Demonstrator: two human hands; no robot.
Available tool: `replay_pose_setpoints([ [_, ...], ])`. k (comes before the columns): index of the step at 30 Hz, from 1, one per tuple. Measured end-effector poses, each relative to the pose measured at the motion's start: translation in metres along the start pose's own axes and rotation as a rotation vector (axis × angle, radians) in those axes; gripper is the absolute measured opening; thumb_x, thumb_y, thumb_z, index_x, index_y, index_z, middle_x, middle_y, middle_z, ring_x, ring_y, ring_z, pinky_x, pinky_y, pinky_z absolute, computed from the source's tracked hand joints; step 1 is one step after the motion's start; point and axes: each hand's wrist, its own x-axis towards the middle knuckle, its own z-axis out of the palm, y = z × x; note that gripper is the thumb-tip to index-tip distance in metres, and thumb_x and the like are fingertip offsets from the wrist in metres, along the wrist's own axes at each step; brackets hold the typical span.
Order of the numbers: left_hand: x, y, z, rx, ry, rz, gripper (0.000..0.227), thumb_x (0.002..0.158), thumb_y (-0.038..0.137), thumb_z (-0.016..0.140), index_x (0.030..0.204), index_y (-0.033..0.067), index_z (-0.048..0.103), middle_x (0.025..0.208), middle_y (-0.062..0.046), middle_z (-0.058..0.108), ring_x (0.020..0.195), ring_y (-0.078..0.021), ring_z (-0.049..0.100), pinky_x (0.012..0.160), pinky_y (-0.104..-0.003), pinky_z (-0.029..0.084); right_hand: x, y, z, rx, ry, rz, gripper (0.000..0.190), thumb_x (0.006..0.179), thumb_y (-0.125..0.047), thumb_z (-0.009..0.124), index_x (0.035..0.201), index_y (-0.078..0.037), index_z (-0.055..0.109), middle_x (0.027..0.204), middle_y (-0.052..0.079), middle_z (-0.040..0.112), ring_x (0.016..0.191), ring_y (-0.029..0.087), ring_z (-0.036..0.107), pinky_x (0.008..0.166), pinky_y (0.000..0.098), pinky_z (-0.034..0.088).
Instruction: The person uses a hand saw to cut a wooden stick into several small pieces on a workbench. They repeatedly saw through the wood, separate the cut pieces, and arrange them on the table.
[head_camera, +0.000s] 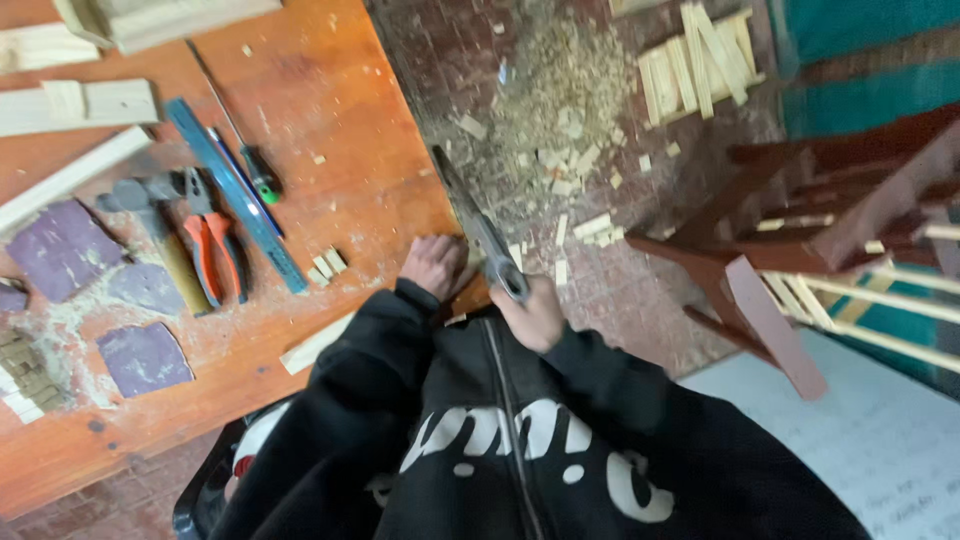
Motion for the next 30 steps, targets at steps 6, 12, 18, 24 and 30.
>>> replay_pose_setpoints([
  [6, 0.008, 0.014, -0.010, -0.063, -0.002, 0.020, 0.027, 0.090, 0.034, 0.064, 0.089, 0.0067, 0.065, 0.090, -0.009, 0.057, 0.079, -0.0278, 0.060, 0.071, -0.038, 0.044, -0.050, -0.015, -0.029, 0.069, -0.007, -0.071, 0.030, 0.081, -0.018, 0.073, 0.055, -0.012, 0.059, 0.044, 0.002, 0.053, 0.046, 0.011, 0.049, 0.048, 0.0273, 0.038],
  [12, 0.004, 0.009, -0.002, -0.027, -0.023, 0.025, 0.024, 0.086, 0.030, 0.066, 0.086, 0.0062, 0.063, 0.087, -0.010, 0.053, 0.077, -0.0288, 0.056, 0.069, -0.038, 0.042, -0.018, -0.042, -0.011, 0.323, -0.038, 0.045, 0.028, 0.086, -0.011, 0.067, 0.062, -0.009, 0.053, 0.043, 0.008, 0.051, 0.038, 0.013, 0.053, 0.035, 0.0273, 0.039],
  [18, 0.007, 0.018, -0.009, -0.016, -0.003, 0.007, 0.027, 0.087, 0.033, 0.066, 0.079, 0.0089, 0.059, 0.081, -0.007, 0.048, 0.074, -0.0274, 0.054, 0.068, -0.038, 0.041, 0.080, 0.033, 0.046, 0.259, -0.035, 0.126, 0.023, 0.079, -0.020, 0.070, 0.062, -0.009, 0.058, 0.044, 0.005, 0.050, 0.037, 0.016, 0.055, 0.034, 0.0343, 0.044],
  [24, 0.004, 0.012, -0.004, 0.001, 0.026, -0.005, 0.026, 0.083, 0.030, 0.070, 0.074, 0.0086, 0.057, 0.080, -0.008, 0.050, 0.073, -0.0278, 0.054, 0.069, -0.038, 0.042, 0.017, -0.009, -0.005, 0.231, -0.086, 0.019, 0.029, 0.083, -0.012, 0.064, 0.055, -0.014, 0.057, 0.043, 0.000, 0.044, 0.038, 0.009, 0.046, 0.039, 0.0242, 0.036],
  [30, 0.006, 0.013, -0.009, 0.020, -0.035, -0.052, 0.027, 0.081, 0.034, 0.073, 0.083, 0.0082, 0.063, 0.088, -0.008, 0.057, 0.080, -0.0279, 0.058, 0.072, -0.040, 0.042, -0.041, -0.037, -0.037, 0.054, -0.069, 0.131, 0.034, 0.085, -0.030, 0.072, 0.059, -0.011, 0.063, 0.044, 0.008, 0.056, 0.043, 0.019, 0.055, 0.048, 0.0324, 0.045],
])
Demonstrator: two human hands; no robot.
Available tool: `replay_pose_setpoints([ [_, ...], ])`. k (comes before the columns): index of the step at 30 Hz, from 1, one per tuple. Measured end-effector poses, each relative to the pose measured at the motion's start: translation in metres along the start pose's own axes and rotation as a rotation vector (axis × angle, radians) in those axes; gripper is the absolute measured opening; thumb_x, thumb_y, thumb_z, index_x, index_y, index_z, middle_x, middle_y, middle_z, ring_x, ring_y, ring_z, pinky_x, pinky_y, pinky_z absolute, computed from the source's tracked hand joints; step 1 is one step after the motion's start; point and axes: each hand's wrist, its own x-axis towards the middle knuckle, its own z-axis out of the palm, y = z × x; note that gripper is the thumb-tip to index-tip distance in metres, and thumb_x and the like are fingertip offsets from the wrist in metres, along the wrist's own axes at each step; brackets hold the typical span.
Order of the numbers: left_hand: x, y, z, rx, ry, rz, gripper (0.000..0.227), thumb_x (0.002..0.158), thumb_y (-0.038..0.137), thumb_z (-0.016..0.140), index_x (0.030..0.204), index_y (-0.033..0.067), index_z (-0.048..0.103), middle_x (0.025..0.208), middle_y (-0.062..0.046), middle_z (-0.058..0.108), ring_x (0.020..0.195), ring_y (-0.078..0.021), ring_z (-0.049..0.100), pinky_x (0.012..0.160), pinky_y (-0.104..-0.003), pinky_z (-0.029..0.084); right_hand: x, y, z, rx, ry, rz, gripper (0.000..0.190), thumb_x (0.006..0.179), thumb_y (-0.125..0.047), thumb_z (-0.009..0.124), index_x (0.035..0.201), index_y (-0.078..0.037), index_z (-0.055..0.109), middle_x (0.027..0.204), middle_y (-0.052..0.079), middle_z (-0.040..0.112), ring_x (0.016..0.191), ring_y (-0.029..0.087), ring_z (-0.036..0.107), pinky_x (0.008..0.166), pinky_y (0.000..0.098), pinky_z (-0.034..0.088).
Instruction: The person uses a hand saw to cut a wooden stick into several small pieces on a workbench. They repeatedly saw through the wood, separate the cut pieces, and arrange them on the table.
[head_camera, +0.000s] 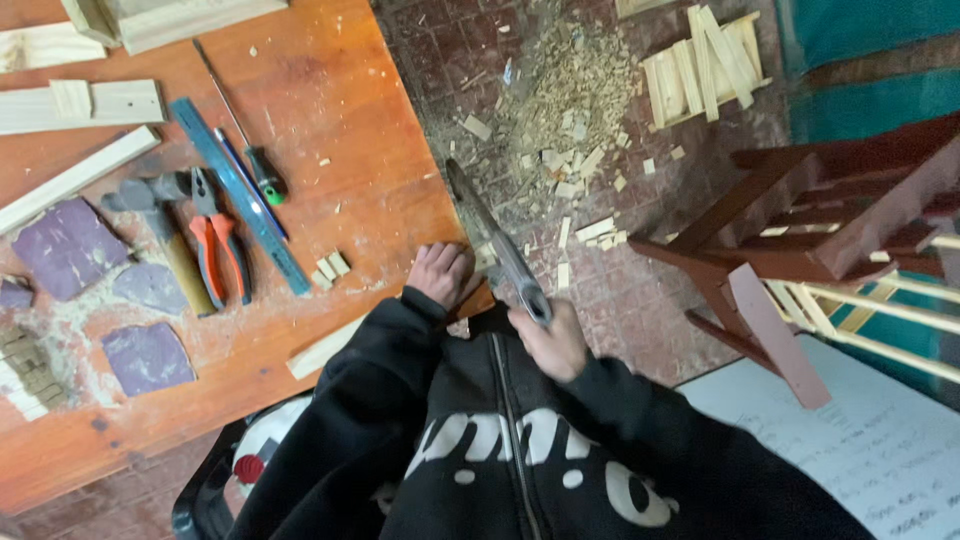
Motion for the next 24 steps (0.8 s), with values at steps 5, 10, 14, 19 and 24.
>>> replay_pose_setpoints([
  [5, 0.003, -0.001, -0.001, -0.021, 0.012, 0.005, 0.024, 0.082, 0.030, 0.068, 0.079, 0.0082, 0.059, 0.083, -0.008, 0.051, 0.077, -0.0282, 0.056, 0.070, -0.037, 0.041, 0.003, -0.025, -0.002, 0.243, -0.108, -0.037, 0.043, 0.088, -0.011, 0.068, 0.048, -0.010, 0.051, 0.036, 0.005, 0.042, 0.029, 0.011, 0.043, 0.031, 0.0249, 0.033],
  [10, -0.008, -0.003, 0.011, -0.005, 0.000, 0.022, 0.024, 0.083, 0.030, 0.067, 0.080, 0.0074, 0.059, 0.084, -0.009, 0.050, 0.077, -0.0285, 0.055, 0.072, -0.037, 0.042, 0.068, -0.018, 0.037, 0.330, -0.104, -0.117, 0.043, 0.089, -0.017, 0.066, 0.054, -0.012, 0.042, 0.036, 0.005, 0.039, 0.031, 0.012, 0.045, 0.035, 0.0229, 0.034],
  [14, -0.006, -0.006, 0.010, -0.013, -0.003, 0.013, 0.026, 0.081, 0.031, 0.069, 0.079, 0.0081, 0.059, 0.084, -0.008, 0.051, 0.077, -0.0278, 0.055, 0.071, -0.038, 0.040, 0.118, 0.017, 0.052, 0.197, -0.057, -0.183, 0.031, 0.082, -0.013, 0.070, 0.055, -0.001, 0.057, 0.042, 0.011, 0.047, 0.042, 0.018, 0.051, 0.042, 0.0371, 0.041],
  [19, -0.006, -0.009, 0.016, 0.021, 0.032, -0.004, 0.027, 0.083, 0.034, 0.068, 0.080, 0.0079, 0.059, 0.085, -0.008, 0.052, 0.077, -0.0275, 0.055, 0.072, -0.037, 0.041, 0.077, 0.018, 0.036, 0.033, 0.047, -0.156, 0.026, 0.079, -0.026, 0.073, 0.062, -0.007, 0.068, 0.051, 0.010, 0.061, 0.052, 0.023, 0.062, 0.057, 0.0384, 0.049],
  [24, -0.003, -0.001, 0.009, -0.035, 0.038, -0.056, 0.037, 0.092, 0.042, 0.071, 0.098, 0.0051, 0.069, 0.091, -0.011, 0.059, 0.079, -0.0297, 0.061, 0.073, -0.040, 0.044, -0.003, 0.007, -0.008, 0.016, -0.011, -0.069, 0.028, 0.078, -0.019, 0.073, 0.053, -0.011, 0.063, 0.042, 0.004, 0.055, 0.042, 0.014, 0.055, 0.046, 0.0286, 0.044],
])
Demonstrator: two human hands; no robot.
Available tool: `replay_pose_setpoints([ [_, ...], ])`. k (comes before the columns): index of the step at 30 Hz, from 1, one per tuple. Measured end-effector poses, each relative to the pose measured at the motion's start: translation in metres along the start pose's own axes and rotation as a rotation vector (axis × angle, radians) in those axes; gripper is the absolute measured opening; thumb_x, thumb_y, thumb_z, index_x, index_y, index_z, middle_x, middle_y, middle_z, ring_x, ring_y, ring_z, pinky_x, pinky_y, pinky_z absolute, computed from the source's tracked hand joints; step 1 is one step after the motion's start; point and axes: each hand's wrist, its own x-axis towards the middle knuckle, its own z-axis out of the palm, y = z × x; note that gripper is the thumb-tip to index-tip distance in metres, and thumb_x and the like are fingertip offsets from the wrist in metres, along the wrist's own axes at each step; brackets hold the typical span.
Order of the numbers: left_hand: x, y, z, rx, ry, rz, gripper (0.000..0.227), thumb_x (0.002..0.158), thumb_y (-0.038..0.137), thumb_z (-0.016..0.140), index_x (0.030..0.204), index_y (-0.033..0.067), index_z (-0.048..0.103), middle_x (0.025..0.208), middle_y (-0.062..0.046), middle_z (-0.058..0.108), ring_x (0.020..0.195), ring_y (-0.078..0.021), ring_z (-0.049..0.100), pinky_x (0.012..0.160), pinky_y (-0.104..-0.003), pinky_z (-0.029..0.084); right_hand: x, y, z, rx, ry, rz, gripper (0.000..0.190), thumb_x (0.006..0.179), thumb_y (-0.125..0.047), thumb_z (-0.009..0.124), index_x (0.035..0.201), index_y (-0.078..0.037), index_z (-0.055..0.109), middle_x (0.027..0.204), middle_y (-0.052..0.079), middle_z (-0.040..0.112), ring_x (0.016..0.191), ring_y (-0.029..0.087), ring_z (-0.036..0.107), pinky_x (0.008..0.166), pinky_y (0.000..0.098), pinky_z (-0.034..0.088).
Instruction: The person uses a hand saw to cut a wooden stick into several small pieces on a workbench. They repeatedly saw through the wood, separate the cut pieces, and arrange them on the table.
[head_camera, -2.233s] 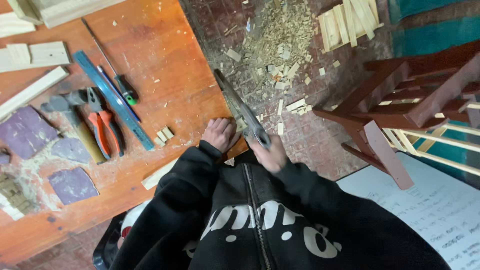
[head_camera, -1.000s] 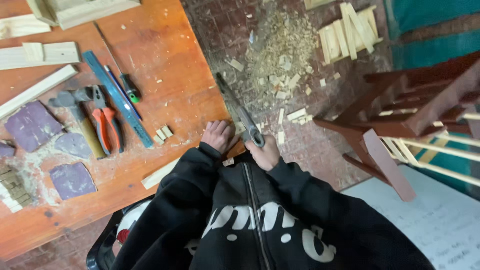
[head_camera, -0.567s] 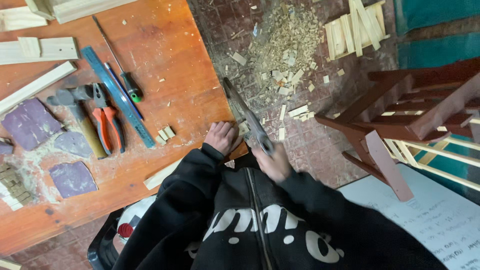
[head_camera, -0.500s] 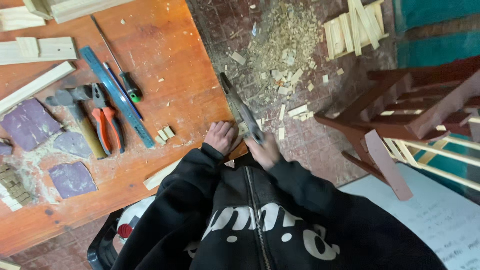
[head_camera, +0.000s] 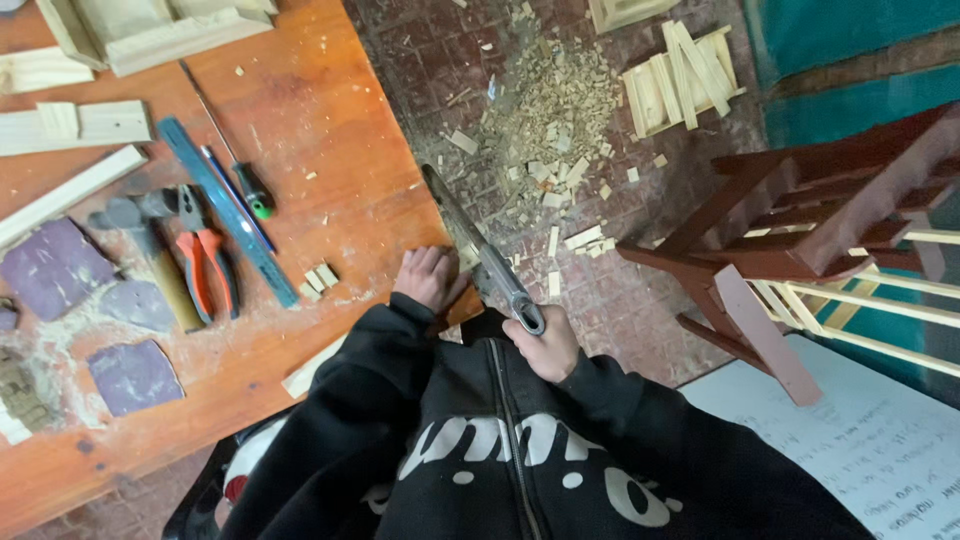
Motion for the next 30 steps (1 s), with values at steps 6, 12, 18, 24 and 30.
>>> replay_pose_setpoints([
  [6, -0.001, -0.004, 0.004, 0.016, 0.039, 0.044, 0.032, 0.087, 0.035, 0.074, 0.097, 0.0049, 0.069, 0.089, -0.009, 0.058, 0.079, -0.0278, 0.061, 0.070, -0.037, 0.044, 0.000, -0.018, 0.005, 0.189, -0.064, -0.063, 0.034, 0.082, -0.014, 0.069, 0.051, -0.010, 0.057, 0.039, 0.004, 0.050, 0.037, 0.012, 0.050, 0.041, 0.0245, 0.041],
  [12, -0.004, -0.008, 0.010, 0.079, -0.002, 0.071, 0.028, 0.079, 0.034, 0.076, 0.085, 0.0078, 0.066, 0.085, -0.006, 0.054, 0.074, -0.0260, 0.058, 0.067, -0.038, 0.041, 0.085, 0.023, 0.046, 0.179, -0.023, -0.260, 0.029, 0.082, -0.010, 0.069, 0.055, -0.008, 0.059, 0.041, 0.006, 0.052, 0.041, 0.013, 0.055, 0.045, 0.0269, 0.043],
  [18, -0.013, -0.015, 0.024, 0.072, 0.064, 0.073, 0.027, 0.082, 0.032, 0.072, 0.095, 0.0086, 0.069, 0.088, -0.006, 0.056, 0.077, -0.0243, 0.061, 0.072, -0.036, 0.044, 0.121, 0.076, 0.048, 0.293, -0.009, -0.200, 0.033, 0.088, -0.013, 0.067, 0.058, -0.011, 0.054, 0.041, 0.003, 0.046, 0.036, 0.012, 0.046, 0.037, 0.0275, 0.040],
  [24, 0.002, 0.003, 0.007, 0.016, 0.128, 0.033, 0.028, 0.087, 0.031, 0.074, 0.095, 0.0041, 0.070, 0.086, -0.009, 0.058, 0.075, -0.0268, 0.061, 0.070, -0.036, 0.045, 0.090, 0.037, 0.005, 0.330, 0.065, -0.409, 0.036, 0.083, -0.001, 0.070, 0.053, -0.007, 0.053, 0.038, 0.006, 0.043, 0.038, 0.008, 0.044, 0.036, 0.0225, 0.032],
  [30, -0.012, -0.010, 0.023, 0.050, 0.137, 0.050, 0.029, 0.084, 0.036, 0.074, 0.090, 0.0074, 0.071, 0.083, -0.008, 0.056, 0.073, -0.0260, 0.059, 0.070, -0.038, 0.044, 0.098, 0.017, 0.006, -0.071, 0.121, -1.050, 0.036, 0.072, -0.018, 0.078, 0.047, -0.014, 0.052, 0.040, 0.003, 0.049, 0.038, 0.023, 0.052, 0.041, 0.0263, 0.040],
])
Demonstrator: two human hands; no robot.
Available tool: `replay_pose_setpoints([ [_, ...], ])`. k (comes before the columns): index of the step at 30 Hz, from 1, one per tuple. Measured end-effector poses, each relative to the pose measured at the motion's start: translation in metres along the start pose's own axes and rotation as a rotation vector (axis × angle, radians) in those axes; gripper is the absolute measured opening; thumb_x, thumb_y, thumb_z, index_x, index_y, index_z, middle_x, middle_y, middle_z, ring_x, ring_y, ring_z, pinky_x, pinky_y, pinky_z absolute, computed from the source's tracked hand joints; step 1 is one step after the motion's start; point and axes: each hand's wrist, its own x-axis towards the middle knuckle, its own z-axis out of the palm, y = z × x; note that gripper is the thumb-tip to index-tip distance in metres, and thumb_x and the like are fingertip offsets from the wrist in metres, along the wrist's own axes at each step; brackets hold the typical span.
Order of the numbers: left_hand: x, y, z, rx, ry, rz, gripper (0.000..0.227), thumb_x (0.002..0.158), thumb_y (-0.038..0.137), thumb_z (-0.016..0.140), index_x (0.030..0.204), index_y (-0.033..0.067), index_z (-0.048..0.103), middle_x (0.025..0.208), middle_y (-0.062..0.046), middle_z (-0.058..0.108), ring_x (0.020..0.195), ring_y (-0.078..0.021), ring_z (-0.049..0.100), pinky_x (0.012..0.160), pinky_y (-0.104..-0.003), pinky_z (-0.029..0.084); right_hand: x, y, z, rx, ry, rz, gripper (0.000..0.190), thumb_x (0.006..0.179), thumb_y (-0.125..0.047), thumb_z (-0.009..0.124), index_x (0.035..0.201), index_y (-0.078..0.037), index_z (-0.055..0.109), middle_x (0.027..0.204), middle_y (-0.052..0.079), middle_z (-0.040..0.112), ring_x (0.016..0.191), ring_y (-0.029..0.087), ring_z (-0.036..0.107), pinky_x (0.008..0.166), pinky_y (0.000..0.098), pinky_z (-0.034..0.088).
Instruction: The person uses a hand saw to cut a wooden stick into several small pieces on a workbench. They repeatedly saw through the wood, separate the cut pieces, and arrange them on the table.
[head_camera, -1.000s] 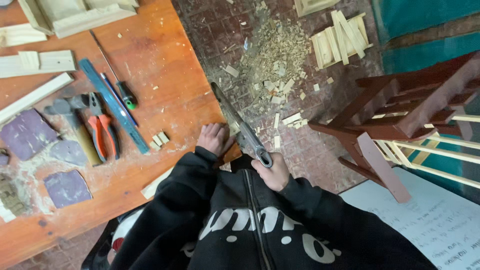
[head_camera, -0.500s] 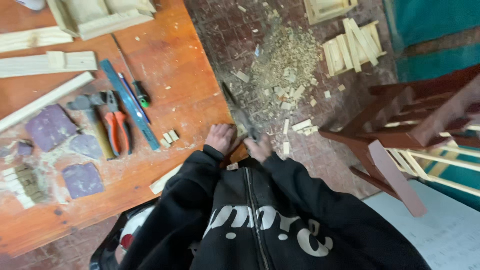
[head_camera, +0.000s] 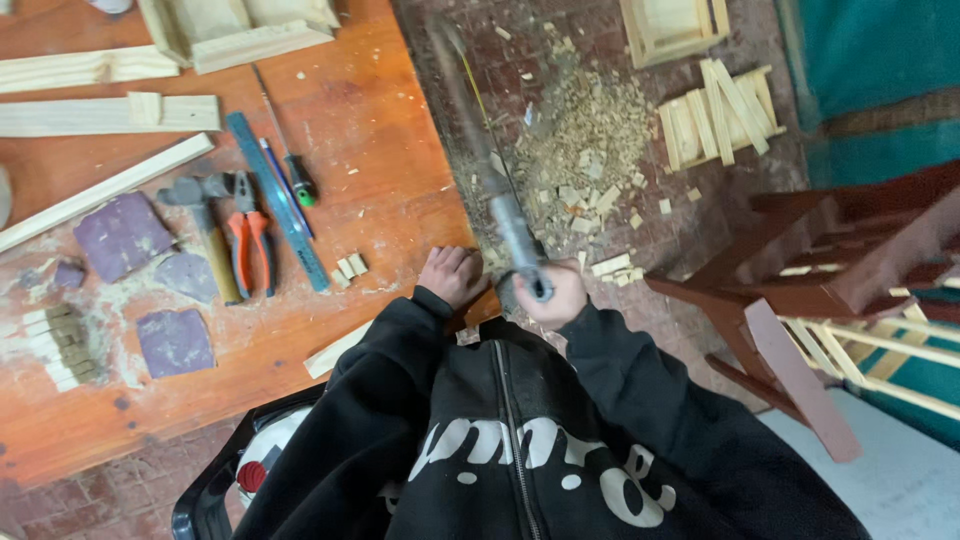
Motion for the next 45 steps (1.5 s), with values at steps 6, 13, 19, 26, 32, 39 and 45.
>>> replay_pose_setpoints([
  [6, -0.030, -0.012, -0.011, 0.062, -0.064, 0.056, 0.033, 0.073, 0.039, 0.076, 0.080, 0.0079, 0.069, 0.082, -0.011, 0.059, 0.084, -0.0314, 0.060, 0.077, -0.045, 0.044, 0.050, -0.053, 0.046, -0.228, -0.098, -0.354, 0.032, 0.075, -0.018, 0.076, 0.055, -0.014, 0.051, 0.045, 0.003, 0.050, 0.044, 0.026, 0.059, 0.040, 0.0363, 0.048],
  [13, -0.048, 0.013, -0.069, 0.220, 0.081, -0.088, 0.024, 0.080, 0.034, 0.071, 0.084, 0.0106, 0.068, 0.081, -0.010, 0.057, 0.083, -0.0333, 0.055, 0.075, -0.047, 0.040, 0.049, -0.043, 0.106, -0.460, -0.319, -0.416, 0.027, 0.078, -0.022, 0.067, 0.061, -0.017, 0.047, 0.047, -0.001, 0.048, 0.039, 0.021, 0.052, 0.037, 0.0338, 0.043],
  [19, -0.107, 0.055, -0.106, 0.406, 0.104, -0.389, 0.038, 0.081, 0.033, 0.070, 0.115, 0.0166, 0.071, 0.105, -0.003, 0.063, 0.100, -0.0244, 0.060, 0.083, -0.039, 0.040, 0.041, -0.021, 0.126, -0.394, -0.616, -0.434, 0.035, 0.082, -0.033, 0.079, 0.081, -0.003, 0.062, 0.067, 0.015, 0.064, 0.063, 0.036, 0.069, 0.053, 0.0467, 0.054],
  [26, -0.159, 0.172, -0.097, 0.581, 0.274, -0.779, 0.031, 0.084, 0.029, 0.073, 0.113, 0.0188, 0.074, 0.103, 0.002, 0.064, 0.098, -0.0206, 0.062, 0.082, -0.035, 0.045, 0.034, 0.048, 0.126, -0.490, -0.667, -0.720, 0.046, 0.076, -0.041, 0.083, 0.103, -0.007, 0.067, 0.094, 0.014, 0.061, 0.090, 0.038, 0.062, 0.075, 0.0503, 0.051],
  [32, -0.201, 0.245, -0.077, 0.530, 0.220, -0.934, 0.030, 0.085, 0.030, 0.073, 0.113, 0.0192, 0.073, 0.102, 0.001, 0.064, 0.100, -0.0212, 0.062, 0.082, -0.036, 0.045, 0.032, 0.045, 0.117, -0.540, -0.640, -0.716, 0.053, 0.078, -0.050, 0.085, 0.107, -0.007, 0.071, 0.100, 0.010, 0.059, 0.096, 0.036, 0.059, 0.076, 0.0502, 0.052],
  [39, -0.281, 0.276, -0.053, 0.433, 0.046, -0.963, 0.040, 0.075, 0.032, 0.075, 0.113, 0.0201, 0.072, 0.104, 0.001, 0.063, 0.101, -0.0243, 0.060, 0.079, -0.040, 0.047, 0.008, 0.038, 0.102, -0.506, -0.307, -0.878, 0.047, 0.074, -0.033, 0.091, 0.112, -0.012, 0.074, 0.105, 0.005, 0.059, 0.096, 0.029, 0.061, 0.081, 0.0431, 0.049],
  [45, -0.350, 0.310, -0.030, 0.267, 0.000, -1.041, 0.025, 0.083, 0.034, 0.070, 0.104, 0.0199, 0.073, 0.102, 0.000, 0.064, 0.100, -0.0249, 0.061, 0.078, -0.041, 0.049, -0.156, 0.116, 0.115, -0.464, -0.085, -0.859, 0.015, 0.090, -0.015, 0.075, 0.104, -0.009, 0.076, 0.103, 0.010, 0.063, 0.096, 0.033, 0.063, 0.086, 0.0429, 0.051],
])
